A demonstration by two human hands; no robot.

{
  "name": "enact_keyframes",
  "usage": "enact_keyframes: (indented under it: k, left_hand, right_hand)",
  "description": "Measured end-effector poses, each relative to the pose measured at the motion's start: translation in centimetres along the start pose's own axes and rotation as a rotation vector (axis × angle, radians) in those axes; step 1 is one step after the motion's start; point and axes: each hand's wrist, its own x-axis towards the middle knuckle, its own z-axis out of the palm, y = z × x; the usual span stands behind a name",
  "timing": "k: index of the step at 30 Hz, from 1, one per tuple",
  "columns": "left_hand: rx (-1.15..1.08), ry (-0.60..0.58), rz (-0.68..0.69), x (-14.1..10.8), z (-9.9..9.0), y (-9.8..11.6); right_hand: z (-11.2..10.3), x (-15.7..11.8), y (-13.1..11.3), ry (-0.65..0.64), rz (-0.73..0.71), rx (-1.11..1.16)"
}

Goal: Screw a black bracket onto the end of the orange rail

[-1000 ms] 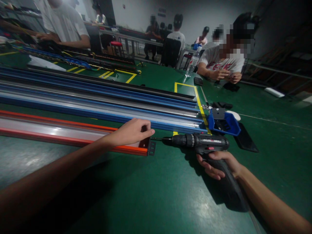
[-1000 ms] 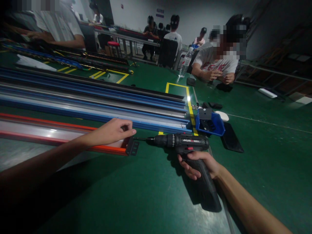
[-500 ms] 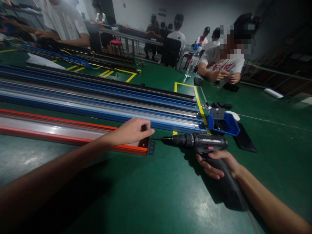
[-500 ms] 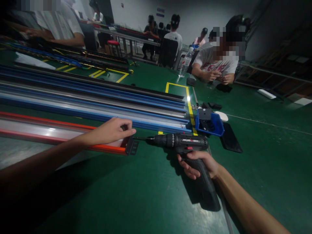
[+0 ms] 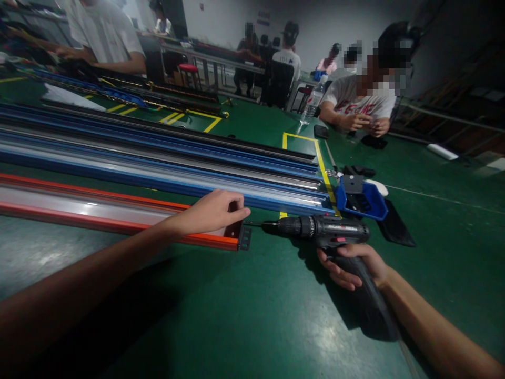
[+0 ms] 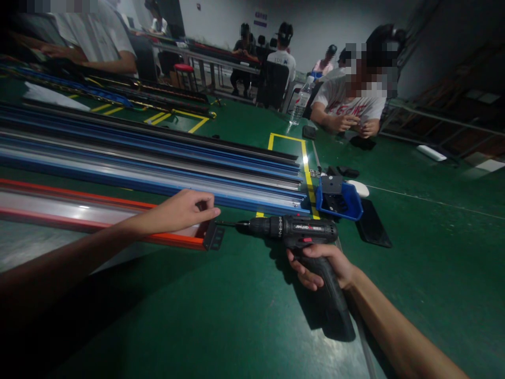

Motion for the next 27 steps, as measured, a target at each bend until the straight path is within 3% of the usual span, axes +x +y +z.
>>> enact_keyframes:
  k: [27]
  left_hand:
    - [-0.010, 0.001, -0.016, -0.02, -0.12, 0.32]
  right_hand:
    - [-0.11, -0.19, -0.09, 0.015, 0.010, -0.005]
